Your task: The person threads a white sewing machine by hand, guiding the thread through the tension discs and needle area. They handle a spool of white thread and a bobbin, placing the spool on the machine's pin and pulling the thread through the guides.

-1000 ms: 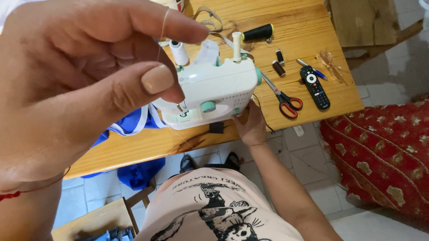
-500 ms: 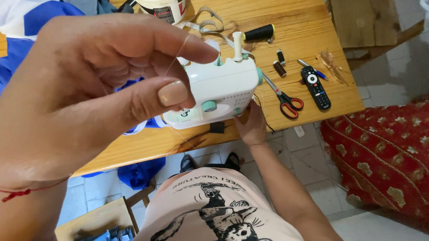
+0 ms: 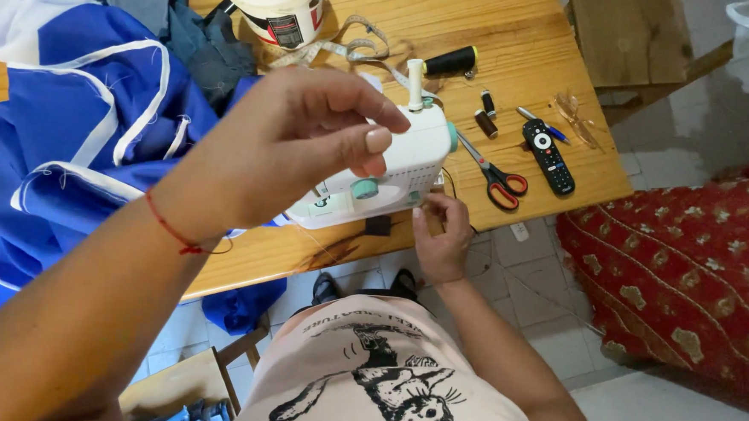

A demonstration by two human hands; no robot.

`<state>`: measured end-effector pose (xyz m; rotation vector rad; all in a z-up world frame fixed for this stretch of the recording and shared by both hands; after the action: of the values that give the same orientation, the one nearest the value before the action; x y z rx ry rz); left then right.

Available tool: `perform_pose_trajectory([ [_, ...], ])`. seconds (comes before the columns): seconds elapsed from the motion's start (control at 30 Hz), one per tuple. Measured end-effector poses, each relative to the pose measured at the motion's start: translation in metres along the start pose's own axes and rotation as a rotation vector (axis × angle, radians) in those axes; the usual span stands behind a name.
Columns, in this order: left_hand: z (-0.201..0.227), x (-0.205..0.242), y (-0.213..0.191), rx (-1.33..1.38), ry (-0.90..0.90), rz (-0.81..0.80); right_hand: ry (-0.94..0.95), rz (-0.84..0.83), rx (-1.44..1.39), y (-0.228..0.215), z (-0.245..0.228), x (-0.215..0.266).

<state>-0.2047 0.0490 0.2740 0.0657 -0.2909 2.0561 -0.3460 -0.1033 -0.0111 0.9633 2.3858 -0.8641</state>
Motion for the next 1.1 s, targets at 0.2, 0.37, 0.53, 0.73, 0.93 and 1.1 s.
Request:
perform_pose_trajectory([
  [0.2,-0.051,-0.014,0.017,-0.001,-0.213,-0.023,0.158,-0.114,-0.848,0.010,-0.097,-0.055],
  [0.37,-0.063,-0.029,0.017,-0.114,-0.332,0.027,0.753,-0.367,-1.866,0.105,-0.054,-0.021],
  [0.53,-0.121,-0.070,0.007,-0.172,-0.386,0.042,0.461,0.069,-1.232,0.076,-0.111,-0.052],
  [0.73,-0.134,-0.049,-0.013,-0.443,-0.198,0.018,0.750,0.035,-1.512,0.064,-0.055,-0.043],
  [0.93,-0.147,-0.033,-0.031,-0.838,0.131,0.142,0.846,0.132,-1.609,0.052,-0.007,-0.070],
  [1.1,-0.088,-0.020,-0.007,-0.624,0.073,0.161,0.780,0.059,-1.677,0.053,-0.027,-0.092],
])
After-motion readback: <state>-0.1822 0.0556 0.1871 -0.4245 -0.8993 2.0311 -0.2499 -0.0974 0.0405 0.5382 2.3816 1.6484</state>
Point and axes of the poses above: each hand's wrist, its own x-axis away from the middle knuckle, its own y-axis out of the palm, z = x × y, the point moved 4 cm from there along -x, towards the middle knuckle, and after that the axes turned 11 degrees about -y, right-handed, at the moved point
